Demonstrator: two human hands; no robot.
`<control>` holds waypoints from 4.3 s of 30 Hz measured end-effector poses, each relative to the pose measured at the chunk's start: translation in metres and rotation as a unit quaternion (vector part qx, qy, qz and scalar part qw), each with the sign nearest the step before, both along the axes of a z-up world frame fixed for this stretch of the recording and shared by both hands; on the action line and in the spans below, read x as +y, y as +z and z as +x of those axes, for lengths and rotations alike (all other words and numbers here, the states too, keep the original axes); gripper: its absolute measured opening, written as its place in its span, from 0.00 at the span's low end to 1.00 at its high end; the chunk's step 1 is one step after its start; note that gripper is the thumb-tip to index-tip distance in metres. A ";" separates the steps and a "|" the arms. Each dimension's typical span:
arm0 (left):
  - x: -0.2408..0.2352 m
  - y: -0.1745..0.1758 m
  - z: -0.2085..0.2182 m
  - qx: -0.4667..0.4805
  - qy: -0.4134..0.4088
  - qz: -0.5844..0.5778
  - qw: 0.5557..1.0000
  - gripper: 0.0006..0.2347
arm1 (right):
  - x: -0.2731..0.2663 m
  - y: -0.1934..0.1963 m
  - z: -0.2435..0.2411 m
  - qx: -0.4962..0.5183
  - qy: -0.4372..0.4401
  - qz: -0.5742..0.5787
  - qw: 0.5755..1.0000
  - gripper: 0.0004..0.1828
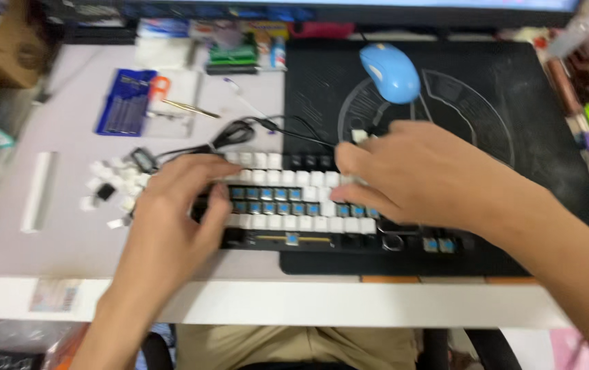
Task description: The person removes keycaps and keyboard switches using a tool, handles small internal components, and places them on a desk next to a monitor and peripheral equipment.
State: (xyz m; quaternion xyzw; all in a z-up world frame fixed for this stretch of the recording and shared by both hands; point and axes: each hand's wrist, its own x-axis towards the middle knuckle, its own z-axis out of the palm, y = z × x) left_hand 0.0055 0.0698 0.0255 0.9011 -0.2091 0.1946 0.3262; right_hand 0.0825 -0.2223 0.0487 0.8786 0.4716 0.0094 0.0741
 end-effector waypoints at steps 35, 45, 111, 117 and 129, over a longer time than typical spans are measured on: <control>0.106 -0.055 0.142 0.085 0.084 0.212 0.970 0.07 | -0.012 -0.006 0.004 0.060 -0.071 -0.056 0.994 0.21; 0.110 -0.058 0.144 0.144 0.075 0.156 0.974 0.03 | 0.004 -0.004 -0.006 0.059 -0.054 -0.136 0.987 0.20; -0.020 -0.033 0.005 0.064 -0.120 -0.006 0.991 0.16 | 0.057 0.019 -0.022 -0.201 0.241 0.049 0.948 0.12; -0.024 -0.032 -0.007 0.111 -0.092 -0.019 0.989 0.21 | 0.058 0.020 -0.022 -0.183 0.249 0.054 0.950 0.17; -0.024 -0.033 -0.011 0.048 -0.081 0.105 0.990 0.23 | 0.058 0.014 -0.016 -0.166 0.252 0.039 0.952 0.20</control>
